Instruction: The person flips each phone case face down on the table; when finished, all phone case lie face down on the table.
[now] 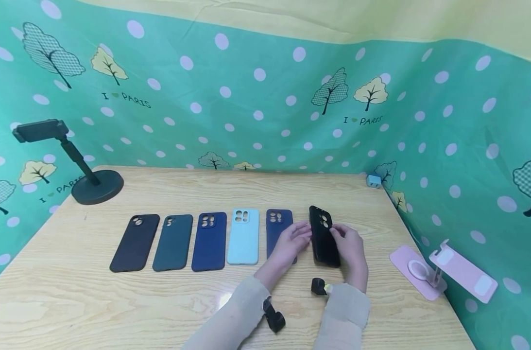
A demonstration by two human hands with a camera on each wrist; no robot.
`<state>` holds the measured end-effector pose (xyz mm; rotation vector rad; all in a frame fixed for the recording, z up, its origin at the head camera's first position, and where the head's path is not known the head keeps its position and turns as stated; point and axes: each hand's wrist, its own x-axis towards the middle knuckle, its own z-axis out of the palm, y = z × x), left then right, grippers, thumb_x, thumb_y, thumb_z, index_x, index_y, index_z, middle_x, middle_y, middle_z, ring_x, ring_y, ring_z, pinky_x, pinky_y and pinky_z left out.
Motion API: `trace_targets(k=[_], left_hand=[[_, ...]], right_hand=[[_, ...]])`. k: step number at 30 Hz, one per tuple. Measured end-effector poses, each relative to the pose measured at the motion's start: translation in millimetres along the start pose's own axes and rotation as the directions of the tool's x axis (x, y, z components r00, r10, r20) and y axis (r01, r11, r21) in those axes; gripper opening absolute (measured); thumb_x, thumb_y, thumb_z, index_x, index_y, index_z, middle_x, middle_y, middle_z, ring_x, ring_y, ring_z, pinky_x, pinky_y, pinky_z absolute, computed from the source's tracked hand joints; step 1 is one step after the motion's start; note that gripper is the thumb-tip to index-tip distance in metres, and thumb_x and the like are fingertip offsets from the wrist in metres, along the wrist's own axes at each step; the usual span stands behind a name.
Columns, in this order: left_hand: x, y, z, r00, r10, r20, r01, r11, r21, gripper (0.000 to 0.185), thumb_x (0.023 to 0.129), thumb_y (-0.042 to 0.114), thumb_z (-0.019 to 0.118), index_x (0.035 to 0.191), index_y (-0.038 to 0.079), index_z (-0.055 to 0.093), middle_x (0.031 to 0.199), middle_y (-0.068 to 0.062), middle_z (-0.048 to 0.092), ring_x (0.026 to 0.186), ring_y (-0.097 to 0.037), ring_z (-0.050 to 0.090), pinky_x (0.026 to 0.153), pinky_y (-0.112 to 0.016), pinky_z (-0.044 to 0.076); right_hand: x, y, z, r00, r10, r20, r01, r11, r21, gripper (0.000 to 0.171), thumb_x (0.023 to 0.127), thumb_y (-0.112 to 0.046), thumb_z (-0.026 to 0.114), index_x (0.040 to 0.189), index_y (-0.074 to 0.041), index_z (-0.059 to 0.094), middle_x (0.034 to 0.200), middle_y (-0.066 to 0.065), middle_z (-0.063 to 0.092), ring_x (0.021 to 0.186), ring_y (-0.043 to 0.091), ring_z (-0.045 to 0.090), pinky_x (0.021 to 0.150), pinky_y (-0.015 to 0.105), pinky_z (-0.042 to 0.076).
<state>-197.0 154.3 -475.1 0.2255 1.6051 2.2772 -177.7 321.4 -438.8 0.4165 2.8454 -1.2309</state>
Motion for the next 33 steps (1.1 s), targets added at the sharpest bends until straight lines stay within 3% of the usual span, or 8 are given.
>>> trace_targets(k=[7, 17, 19, 24, 25, 27, 33], left_hand=[[-0.1, -1.6, 0.5, 0.999, 0.033, 0.01, -0.033, 0.999, 0.005, 0.049, 0.09, -0.01, 0.05, 0.139, -0.011, 0.042, 0.138, -0.027, 0.053, 0.125, -0.034, 0.057, 0.091, -0.02, 0.052], [0.1, -1.4, 0.4, 0.999, 0.037, 0.032, -0.036, 0.999, -0.017, 0.047, 0.092, -0.008, 0.05, 0.138, -0.01, 0.044, 0.139, -0.027, 0.051, 0.127, -0.033, 0.055, 0.101, -0.026, 0.05], [0.1, -1.3, 0.2, 0.999, 0.037, 0.038, -0.037, 0.999, -0.016, 0.046, 0.092, -0.008, 0.05, 0.137, -0.009, 0.046, 0.139, -0.026, 0.051, 0.127, -0.033, 0.055, 0.102, -0.026, 0.049], [-0.2, -1.2, -0.2, 0.998, 0.043, 0.051, -0.043, 0.999, 0.001, 0.043, 0.093, -0.007, 0.05, 0.136, -0.008, 0.048, 0.14, -0.025, 0.052, 0.127, -0.031, 0.056, 0.102, -0.026, 0.049], [-0.3, -0.8, -0.2, 0.998, 0.038, 0.054, -0.038, 0.999, 0.001, 0.043, 0.093, -0.006, 0.05, 0.136, -0.007, 0.049, 0.14, -0.024, 0.052, 0.127, -0.031, 0.056, 0.102, -0.026, 0.049], [0.0, -0.7, -0.2, 0.998, 0.031, 0.058, -0.031, 1.0, 0.001, 0.043, 0.093, -0.005, 0.05, 0.136, -0.005, 0.049, 0.141, -0.022, 0.052, 0.128, -0.03, 0.055, 0.102, -0.026, 0.049], [0.5, -1.6, -0.5, 0.997, 0.024, 0.074, -0.025, 1.0, 0.006, 0.043, 0.094, -0.002, 0.05, 0.138, -0.003, 0.049, 0.143, -0.02, 0.05, 0.13, -0.028, 0.053, 0.104, -0.027, 0.048]], right_hand=[[1, -2, 0, 0.999, 0.0, 0.034, -0.002, 0.998, 0.056, 0.044, 0.103, -0.018, 0.042, 0.132, 0.014, 0.049, 0.126, 0.031, 0.059, 0.114, 0.038, 0.061, 0.088, 0.033, 0.057], [0, -10, 1, 0.992, -0.004, 0.124, -0.011, 0.993, 0.122, 0.053, 0.104, -0.026, 0.043, 0.137, 0.015, 0.042, 0.133, 0.035, 0.052, 0.123, 0.041, 0.055, 0.099, 0.041, 0.052], [3, -7, 2, 0.992, -0.017, 0.123, -0.001, 0.99, 0.144, 0.055, 0.103, -0.029, 0.045, 0.137, 0.015, 0.043, 0.131, 0.033, 0.055, 0.119, 0.037, 0.059, 0.098, 0.038, 0.053], [3, -9, 2, 0.986, -0.001, 0.169, -0.027, 0.986, 0.163, 0.066, 0.103, -0.04, 0.043, 0.142, 0.014, 0.036, 0.137, 0.034, 0.049, 0.125, 0.038, 0.055, 0.104, 0.04, 0.048], [1, -11, 1, 0.981, 0.012, 0.195, -0.044, 0.986, 0.164, 0.069, 0.103, -0.041, 0.04, 0.144, 0.014, 0.032, 0.142, 0.035, 0.042, 0.131, 0.042, 0.047, 0.108, 0.044, 0.044], [1, -13, 1, 0.976, 0.022, 0.215, -0.059, 0.984, 0.169, 0.074, 0.102, -0.046, 0.041, 0.145, 0.012, 0.03, 0.146, 0.034, 0.039, 0.133, 0.042, 0.045, 0.11, 0.044, 0.042], [1, -16, 2, 0.966, 0.01, 0.258, -0.061, 0.98, 0.191, 0.075, 0.101, -0.048, 0.043, 0.148, 0.009, 0.028, 0.151, 0.03, 0.033, 0.136, 0.039, 0.043, 0.113, 0.044, 0.038]])
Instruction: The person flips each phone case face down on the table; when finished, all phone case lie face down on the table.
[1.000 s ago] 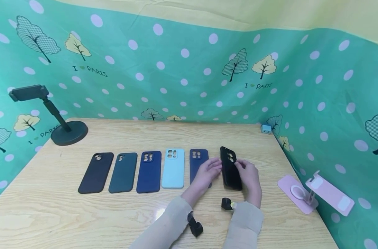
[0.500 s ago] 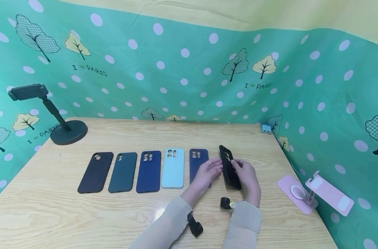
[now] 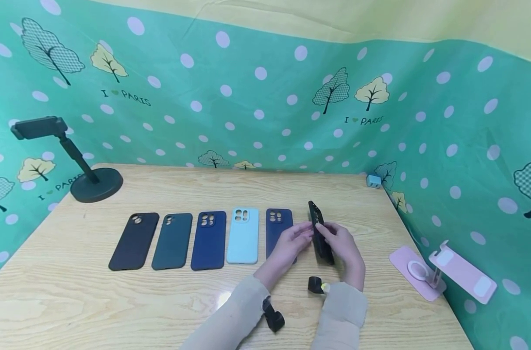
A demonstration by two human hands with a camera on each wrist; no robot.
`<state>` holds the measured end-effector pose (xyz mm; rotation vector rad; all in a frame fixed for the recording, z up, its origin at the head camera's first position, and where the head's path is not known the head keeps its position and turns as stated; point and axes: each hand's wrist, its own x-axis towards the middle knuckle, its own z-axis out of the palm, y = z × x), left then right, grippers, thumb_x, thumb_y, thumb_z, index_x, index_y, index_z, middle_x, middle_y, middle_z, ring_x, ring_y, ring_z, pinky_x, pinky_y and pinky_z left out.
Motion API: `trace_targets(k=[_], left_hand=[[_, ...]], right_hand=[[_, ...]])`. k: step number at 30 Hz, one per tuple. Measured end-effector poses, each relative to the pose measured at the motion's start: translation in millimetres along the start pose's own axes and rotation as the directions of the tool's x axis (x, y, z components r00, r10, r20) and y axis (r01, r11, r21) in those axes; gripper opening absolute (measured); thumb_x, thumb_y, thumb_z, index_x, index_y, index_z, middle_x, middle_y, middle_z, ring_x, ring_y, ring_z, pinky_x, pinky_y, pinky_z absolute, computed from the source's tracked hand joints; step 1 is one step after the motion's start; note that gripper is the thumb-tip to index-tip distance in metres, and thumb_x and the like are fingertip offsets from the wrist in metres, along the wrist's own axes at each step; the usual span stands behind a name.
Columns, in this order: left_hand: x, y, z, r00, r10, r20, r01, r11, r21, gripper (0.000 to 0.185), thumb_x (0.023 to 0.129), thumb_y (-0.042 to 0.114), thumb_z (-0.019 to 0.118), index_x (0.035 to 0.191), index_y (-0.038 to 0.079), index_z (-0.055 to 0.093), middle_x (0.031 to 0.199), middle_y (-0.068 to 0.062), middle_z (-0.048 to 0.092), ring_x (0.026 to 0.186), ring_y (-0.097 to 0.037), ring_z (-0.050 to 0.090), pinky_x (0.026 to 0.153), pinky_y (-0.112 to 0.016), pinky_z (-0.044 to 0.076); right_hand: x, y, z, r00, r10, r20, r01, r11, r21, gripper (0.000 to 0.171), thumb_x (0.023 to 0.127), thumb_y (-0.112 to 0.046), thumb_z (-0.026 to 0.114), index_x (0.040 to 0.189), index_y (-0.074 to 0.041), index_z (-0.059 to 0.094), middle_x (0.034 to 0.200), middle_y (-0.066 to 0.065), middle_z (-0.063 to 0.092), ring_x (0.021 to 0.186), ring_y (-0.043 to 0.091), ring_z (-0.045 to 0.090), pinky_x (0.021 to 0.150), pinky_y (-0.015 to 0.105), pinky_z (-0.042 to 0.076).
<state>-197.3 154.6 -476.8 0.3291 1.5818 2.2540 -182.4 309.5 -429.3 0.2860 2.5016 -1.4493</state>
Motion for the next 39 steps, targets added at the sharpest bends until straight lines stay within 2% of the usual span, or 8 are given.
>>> trace_targets(k=[9, 14, 19, 21, 25, 28, 35, 39], left_hand=[[-1.4, 0.2, 0.7, 1.0, -0.01, 0.002, 0.01, 0.999, 0.032, 0.044, 0.094, -0.003, 0.052, 0.138, -0.001, 0.051, 0.145, -0.017, 0.049, 0.131, -0.029, 0.052, 0.105, -0.03, 0.048], [-0.9, 0.4, 1.1, 0.999, -0.033, 0.017, 0.032, 0.999, 0.04, 0.045, 0.094, -0.002, 0.052, 0.139, 0.001, 0.05, 0.144, -0.016, 0.05, 0.131, -0.027, 0.052, 0.106, -0.03, 0.047], [-2.1, 0.8, 1.0, 0.999, -0.032, 0.039, 0.03, 0.998, 0.053, 0.045, 0.094, -0.002, 0.051, 0.139, -0.002, 0.048, 0.142, -0.019, 0.051, 0.132, -0.029, 0.051, 0.107, -0.031, 0.046], [-2.5, 0.9, 1.1, 0.999, -0.03, 0.039, 0.027, 0.997, 0.069, 0.045, 0.094, -0.002, 0.051, 0.139, -0.004, 0.048, 0.142, -0.02, 0.051, 0.132, -0.03, 0.051, 0.108, -0.032, 0.045], [-2.2, 0.4, 2.0, 0.999, -0.037, 0.023, 0.035, 0.996, 0.087, 0.045, 0.094, -0.002, 0.051, 0.139, -0.005, 0.047, 0.143, -0.021, 0.05, 0.134, -0.032, 0.048, 0.11, -0.035, 0.044], [-2.0, -0.2, 2.6, 0.999, -0.039, 0.015, 0.037, 0.996, 0.085, 0.047, 0.093, -0.003, 0.052, 0.139, -0.008, 0.045, 0.145, -0.022, 0.047, 0.136, -0.034, 0.045, 0.111, -0.037, 0.043], [-2.8, -0.1, 3.2, 0.999, -0.049, 0.013, 0.047, 0.991, 0.128, 0.054, 0.091, -0.001, 0.054, 0.142, -0.009, 0.04, 0.15, -0.023, 0.041, 0.141, -0.036, 0.038, 0.116, -0.042, 0.035], [-3.0, -0.3, 3.6, 0.998, -0.06, 0.01, 0.057, 0.985, 0.163, 0.056, 0.091, 0.001, 0.056, 0.144, -0.007, 0.038, 0.151, -0.022, 0.04, 0.142, -0.036, 0.036, 0.117, -0.043, 0.033]], right_hand=[[-1, -3, 3, 1.0, 0.007, 0.008, -0.007, 1.0, -0.017, 0.077, 0.1, -0.049, 0.045, 0.148, 0.007, 0.028, 0.152, 0.029, 0.031, 0.135, 0.041, 0.043, 0.115, 0.049, 0.035], [-1, -4, 3, 1.0, -0.016, 0.009, 0.016, 1.0, 0.007, 0.072, 0.101, -0.044, 0.045, 0.147, 0.008, 0.03, 0.151, 0.03, 0.034, 0.137, 0.038, 0.042, 0.114, 0.046, 0.037], [0, -3, 1, 0.999, -0.027, 0.02, 0.026, 0.998, 0.049, 0.072, 0.101, -0.045, 0.043, 0.148, 0.008, 0.028, 0.151, 0.03, 0.033, 0.138, 0.037, 0.041, 0.112, 0.045, 0.04], [0, -2, 0, 0.999, -0.033, 0.02, 0.032, 0.997, 0.075, 0.072, 0.102, -0.044, 0.043, 0.148, 0.009, 0.027, 0.15, 0.03, 0.034, 0.137, 0.038, 0.041, 0.109, 0.04, 0.044], [-2, 0, -3, 0.999, -0.053, 0.01, 0.051, 0.987, 0.149, 0.067, 0.103, -0.038, 0.044, 0.147, 0.009, 0.028, 0.15, 0.031, 0.035, 0.134, 0.035, 0.044, 0.098, 0.024, 0.05], [-3, 2, -6, 0.998, -0.065, -0.016, 0.067, 0.983, 0.17, 0.062, 0.103, -0.033, 0.043, 0.147, 0.009, 0.03, 0.151, 0.029, 0.034, 0.131, 0.026, 0.046, 0.091, 0.016, 0.049], [-7, 11, -13, 0.992, -0.082, -0.093, 0.096, 0.983, 0.157, 0.055, 0.104, -0.027, 0.043, 0.144, 0.009, 0.035, 0.148, 0.027, 0.039, 0.102, -0.012, 0.048, 0.085, 0.015, 0.05], [-9, 16, -17, 0.988, -0.091, -0.127, 0.112, 0.979, 0.169, 0.052, 0.103, -0.024, 0.045, 0.143, 0.008, 0.038, 0.14, 0.021, 0.05, 0.093, -0.017, 0.052, 0.079, 0.014, 0.053]])
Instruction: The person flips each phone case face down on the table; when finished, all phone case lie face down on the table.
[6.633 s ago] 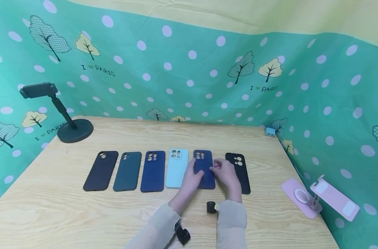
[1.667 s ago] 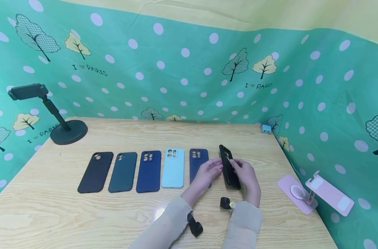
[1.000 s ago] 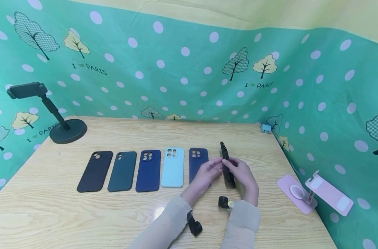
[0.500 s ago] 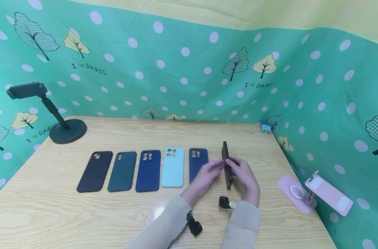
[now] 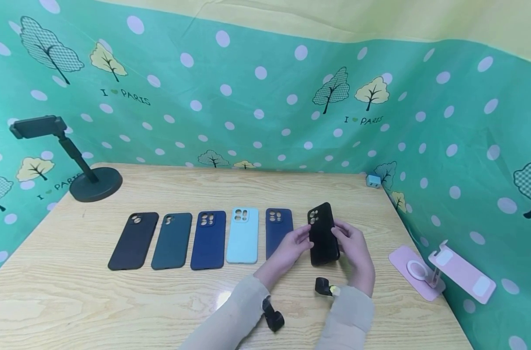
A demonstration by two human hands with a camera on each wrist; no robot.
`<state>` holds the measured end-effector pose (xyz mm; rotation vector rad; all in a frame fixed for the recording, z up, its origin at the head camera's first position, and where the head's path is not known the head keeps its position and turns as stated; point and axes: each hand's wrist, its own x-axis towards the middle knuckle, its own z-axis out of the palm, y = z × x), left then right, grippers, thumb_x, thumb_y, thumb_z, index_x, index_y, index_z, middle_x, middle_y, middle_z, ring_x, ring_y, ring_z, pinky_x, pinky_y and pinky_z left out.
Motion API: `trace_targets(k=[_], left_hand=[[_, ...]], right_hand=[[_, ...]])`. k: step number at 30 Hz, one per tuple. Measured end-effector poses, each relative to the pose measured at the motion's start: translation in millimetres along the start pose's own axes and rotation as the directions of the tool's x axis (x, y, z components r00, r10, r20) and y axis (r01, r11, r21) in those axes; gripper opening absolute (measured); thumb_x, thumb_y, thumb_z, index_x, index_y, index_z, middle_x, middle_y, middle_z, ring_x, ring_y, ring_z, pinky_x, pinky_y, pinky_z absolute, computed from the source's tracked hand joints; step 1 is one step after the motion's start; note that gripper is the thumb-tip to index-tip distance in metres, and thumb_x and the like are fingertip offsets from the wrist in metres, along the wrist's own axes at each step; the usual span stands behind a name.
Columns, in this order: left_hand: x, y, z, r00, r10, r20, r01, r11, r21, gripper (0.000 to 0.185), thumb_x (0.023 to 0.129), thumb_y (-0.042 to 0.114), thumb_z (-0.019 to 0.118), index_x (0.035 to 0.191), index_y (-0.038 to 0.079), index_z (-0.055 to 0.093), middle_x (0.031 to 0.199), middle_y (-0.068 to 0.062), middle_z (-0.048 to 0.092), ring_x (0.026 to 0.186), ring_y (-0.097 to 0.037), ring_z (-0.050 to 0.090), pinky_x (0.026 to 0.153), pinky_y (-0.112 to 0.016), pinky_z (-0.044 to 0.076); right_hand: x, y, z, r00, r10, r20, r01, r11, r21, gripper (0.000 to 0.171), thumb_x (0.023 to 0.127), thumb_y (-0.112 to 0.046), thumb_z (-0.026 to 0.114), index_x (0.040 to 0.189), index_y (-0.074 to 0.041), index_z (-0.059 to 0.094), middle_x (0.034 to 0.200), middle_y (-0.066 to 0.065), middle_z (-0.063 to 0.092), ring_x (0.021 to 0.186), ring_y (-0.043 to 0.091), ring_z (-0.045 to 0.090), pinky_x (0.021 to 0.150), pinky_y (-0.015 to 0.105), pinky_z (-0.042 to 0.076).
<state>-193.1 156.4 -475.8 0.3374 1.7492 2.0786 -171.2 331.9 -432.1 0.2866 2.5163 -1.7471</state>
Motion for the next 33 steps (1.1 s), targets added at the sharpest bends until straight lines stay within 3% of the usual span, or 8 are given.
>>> trace_targets(k=[4, 7, 11, 15, 19, 29, 33], left_hand=[[-1.4, 2.0, -0.4, 1.0, -0.007, 0.008, 0.007, 0.999, 0.047, 0.058, 0.092, 0.002, 0.057, 0.146, -0.005, 0.037, 0.152, -0.022, 0.037, 0.143, -0.035, 0.034, 0.118, -0.042, 0.032], [-2.7, 4.0, -0.5, 1.0, -0.023, 0.012, 0.021, 0.996, 0.089, 0.058, 0.093, 0.004, 0.057, 0.147, -0.002, 0.037, 0.153, -0.02, 0.036, 0.144, -0.033, 0.033, 0.118, -0.04, 0.032], [-3.5, 4.9, -0.1, 1.0, -0.03, 0.009, 0.028, 0.988, 0.151, 0.058, 0.093, 0.008, 0.058, 0.147, 0.001, 0.038, 0.154, -0.017, 0.036, 0.144, -0.03, 0.034, 0.117, -0.038, 0.033], [-4.2, 5.6, 0.9, 1.0, 0.005, 0.01, -0.007, 0.978, 0.206, 0.057, 0.092, 0.006, 0.059, 0.145, -0.003, 0.039, 0.153, -0.021, 0.036, 0.143, -0.033, 0.035, 0.116, -0.039, 0.034], [-4.6, 7.0, 2.1, 1.0, 0.027, 0.006, -0.027, 0.965, 0.26, 0.057, 0.092, 0.005, 0.059, 0.145, -0.005, 0.039, 0.153, -0.024, 0.034, 0.142, -0.034, 0.036, 0.116, -0.039, 0.035], [-4.0, 12.2, 1.6, 1.0, 0.013, -0.015, -0.007, 0.946, 0.325, 0.058, 0.093, 0.01, 0.06, 0.146, 0.001, 0.039, 0.153, -0.019, 0.037, 0.14, -0.033, 0.039, 0.115, -0.041, 0.036], [-5.2, 14.3, 1.7, 1.0, -0.012, -0.019, 0.018, 0.941, 0.339, 0.058, 0.094, 0.013, 0.059, 0.147, 0.003, 0.038, 0.154, -0.018, 0.037, 0.14, -0.033, 0.039, 0.116, -0.042, 0.036]], right_hand=[[-1, 3, -2, 0.999, 0.023, -0.036, -0.023, 1.0, 0.001, 0.048, 0.103, -0.02, 0.046, 0.143, 0.005, 0.041, 0.132, 0.012, 0.057, 0.091, -0.014, 0.055, 0.078, 0.016, 0.055], [-1, 5, -3, 0.996, 0.059, -0.063, -0.064, 0.994, -0.085, 0.046, 0.102, -0.019, 0.047, 0.142, 0.004, 0.043, 0.131, 0.021, 0.057, 0.091, -0.009, 0.058, 0.078, 0.018, 0.056], [1, 10, -2, 0.992, 0.08, -0.096, -0.103, 0.96, -0.26, 0.043, 0.102, -0.017, 0.049, 0.138, 0.005, 0.048, 0.13, 0.028, 0.058, 0.103, 0.017, 0.064, 0.085, 0.031, 0.057], [3, 14, 0, 0.992, 0.064, -0.109, -0.098, 0.933, -0.345, 0.041, 0.101, -0.016, 0.05, 0.135, 0.006, 0.052, 0.125, 0.028, 0.061, 0.115, 0.036, 0.059, 0.09, 0.042, 0.055], [5, 17, 2, 0.992, 0.046, -0.118, -0.088, 0.918, -0.386, 0.039, 0.1, -0.015, 0.051, 0.133, 0.005, 0.054, 0.123, 0.028, 0.063, 0.114, 0.037, 0.059, 0.09, 0.042, 0.052], [9, 13, 8, 0.989, -0.017, -0.15, -0.054, 0.888, -0.457, 0.037, 0.097, -0.014, 0.056, 0.128, 0.006, 0.058, 0.117, 0.026, 0.065, 0.112, 0.041, 0.06, 0.096, 0.051, 0.047], [8, 12, 9, 0.988, -0.041, -0.151, -0.037, 0.877, -0.479, 0.035, 0.094, -0.011, 0.058, 0.125, 0.008, 0.06, 0.113, 0.025, 0.067, 0.107, 0.039, 0.063, 0.088, 0.043, 0.053]])
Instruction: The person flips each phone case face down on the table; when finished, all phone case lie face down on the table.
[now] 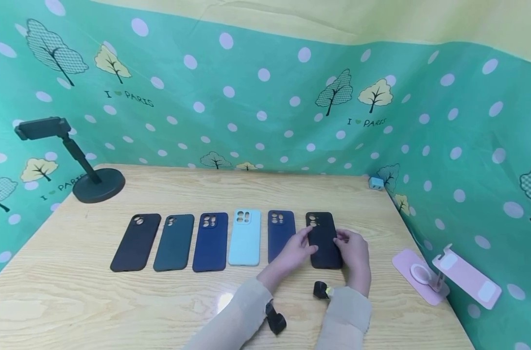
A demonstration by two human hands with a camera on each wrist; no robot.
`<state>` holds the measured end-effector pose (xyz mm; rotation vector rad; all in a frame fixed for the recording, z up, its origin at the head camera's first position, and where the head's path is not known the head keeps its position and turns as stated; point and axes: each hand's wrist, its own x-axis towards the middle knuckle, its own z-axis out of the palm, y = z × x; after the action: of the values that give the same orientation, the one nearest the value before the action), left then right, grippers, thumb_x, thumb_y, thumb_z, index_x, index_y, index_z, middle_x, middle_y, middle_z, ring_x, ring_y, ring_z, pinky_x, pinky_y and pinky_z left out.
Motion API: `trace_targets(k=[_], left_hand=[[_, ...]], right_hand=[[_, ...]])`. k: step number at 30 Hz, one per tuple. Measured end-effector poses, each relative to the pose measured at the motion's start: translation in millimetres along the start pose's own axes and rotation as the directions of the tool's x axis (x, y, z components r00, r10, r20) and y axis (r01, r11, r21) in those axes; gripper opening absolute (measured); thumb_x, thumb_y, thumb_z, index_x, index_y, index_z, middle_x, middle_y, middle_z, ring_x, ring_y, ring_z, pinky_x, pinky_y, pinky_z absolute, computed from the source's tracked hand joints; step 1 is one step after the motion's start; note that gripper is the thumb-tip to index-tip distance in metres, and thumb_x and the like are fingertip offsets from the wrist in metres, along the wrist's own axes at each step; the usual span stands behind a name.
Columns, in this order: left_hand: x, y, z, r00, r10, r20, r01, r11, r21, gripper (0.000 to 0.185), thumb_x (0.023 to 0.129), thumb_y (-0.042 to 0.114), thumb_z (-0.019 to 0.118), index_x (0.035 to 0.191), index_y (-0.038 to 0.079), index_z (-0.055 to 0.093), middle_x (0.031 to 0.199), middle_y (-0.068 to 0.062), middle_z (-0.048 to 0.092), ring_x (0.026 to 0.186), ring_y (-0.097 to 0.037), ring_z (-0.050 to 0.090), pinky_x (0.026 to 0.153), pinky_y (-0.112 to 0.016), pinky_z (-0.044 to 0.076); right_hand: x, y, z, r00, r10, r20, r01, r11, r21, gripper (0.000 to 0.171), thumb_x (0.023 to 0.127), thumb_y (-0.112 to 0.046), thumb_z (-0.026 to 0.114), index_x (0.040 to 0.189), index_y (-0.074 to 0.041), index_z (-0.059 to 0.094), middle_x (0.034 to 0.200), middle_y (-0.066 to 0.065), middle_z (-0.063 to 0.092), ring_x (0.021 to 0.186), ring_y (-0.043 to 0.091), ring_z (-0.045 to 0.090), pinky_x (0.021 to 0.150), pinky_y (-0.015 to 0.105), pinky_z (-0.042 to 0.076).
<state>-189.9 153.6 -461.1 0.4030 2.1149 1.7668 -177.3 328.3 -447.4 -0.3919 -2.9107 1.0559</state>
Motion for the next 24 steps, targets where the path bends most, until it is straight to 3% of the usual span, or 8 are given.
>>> trace_targets(k=[5, 6, 12, 13, 17, 20, 24], left_hand=[[-0.1, 1.4, -3.2, 1.0, 0.001, 0.004, -0.001, 1.0, 0.007, 0.057, 0.094, 0.014, 0.058, 0.147, 0.004, 0.038, 0.153, -0.019, 0.037, 0.139, -0.034, 0.04, 0.115, -0.043, 0.037], [0.0, 1.5, -4.6, 1.0, 0.001, 0.013, -0.001, 1.0, 0.002, 0.057, 0.095, 0.014, 0.058, 0.148, 0.004, 0.038, 0.153, -0.02, 0.037, 0.133, -0.037, 0.048, 0.11, -0.045, 0.042], [0.3, 3.3, -25.2, 0.994, 0.045, 0.097, -0.049, 0.998, 0.032, 0.059, 0.097, 0.015, 0.055, 0.151, 0.005, 0.032, 0.156, -0.02, 0.032, 0.136, -0.037, 0.044, 0.111, -0.043, 0.042], [-0.3, 3.8, -31.6, 0.992, 0.062, 0.111, -0.067, 0.997, 0.044, 0.06, 0.097, 0.014, 0.055, 0.151, 0.003, 0.031, 0.157, -0.02, 0.03, 0.142, -0.035, 0.035, 0.115, -0.041, 0.036], [-7.7, 5.9, -65.8, 0.98, 0.103, 0.17, -0.115, 0.991, 0.063, 0.063, 0.098, 0.013, 0.054, 0.153, 0.003, 0.025, 0.16, -0.017, 0.023, 0.145, -0.036, 0.03, 0.119, -0.041, 0.03], [-17.5, 6.9, -98.3, 0.975, 0.111, 0.191, -0.13, 0.987, 0.093, 0.065, 0.098, 0.014, 0.054, 0.154, 0.005, 0.021, 0.162, -0.014, 0.018, 0.146, -0.036, 0.026, 0.121, -0.043, 0.025], [-35.2, 5.8, -144.7, 0.973, 0.13, 0.191, -0.17, 0.963, 0.211, 0.067, 0.099, 0.018, 0.055, 0.154, 0.005, 0.02, 0.162, -0.015, 0.017, 0.147, -0.036, 0.023, 0.121, -0.046, 0.023]], right_hand=[[0, -3, -1, 1.0, -0.019, -0.001, 0.019, 1.0, -0.013, 0.034, 0.092, -0.007, 0.06, 0.122, 0.009, 0.061, 0.11, 0.026, 0.068, 0.096, 0.032, 0.066, 0.065, 0.02, 0.049], [1, -3, -2, 1.0, -0.018, 0.003, 0.018, 1.0, -0.014, 0.035, 0.092, -0.007, 0.06, 0.122, 0.01, 0.06, 0.11, 0.026, 0.068, 0.095, 0.031, 0.066, 0.064, 0.018, 0.049], [2, -3, -6, 0.999, -0.006, 0.046, 0.005, 1.0, 0.009, 0.038, 0.094, -0.007, 0.058, 0.126, 0.012, 0.056, 0.116, 0.029, 0.064, 0.102, 0.037, 0.065, 0.071, 0.029, 0.057], [2, -3, -7, 0.998, -0.003, 0.059, 0.002, 1.0, 0.019, 0.039, 0.094, -0.007, 0.057, 0.127, 0.013, 0.054, 0.117, 0.03, 0.063, 0.105, 0.039, 0.063, 0.074, 0.031, 0.059], [4, -2, -13, 0.992, 0.001, 0.13, -0.007, 0.999, 0.041, 0.043, 0.097, -0.009, 0.054, 0.132, 0.015, 0.047, 0.124, 0.032, 0.058, 0.116, 0.045, 0.057, 0.079, 0.037, 0.06], [7, -1, -20, 0.983, -0.011, 0.184, 0.012, 1.0, -0.004, 0.047, 0.099, -0.014, 0.051, 0.135, 0.016, 0.043, 0.126, 0.033, 0.055, 0.117, 0.046, 0.056, 0.08, 0.039, 0.06], [9, 1, -31, 0.97, -0.04, 0.242, 0.068, 0.992, -0.107, 0.053, 0.101, -0.022, 0.049, 0.138, 0.015, 0.04, 0.131, 0.034, 0.053, 0.12, 0.048, 0.053, 0.091, 0.049, 0.054]])
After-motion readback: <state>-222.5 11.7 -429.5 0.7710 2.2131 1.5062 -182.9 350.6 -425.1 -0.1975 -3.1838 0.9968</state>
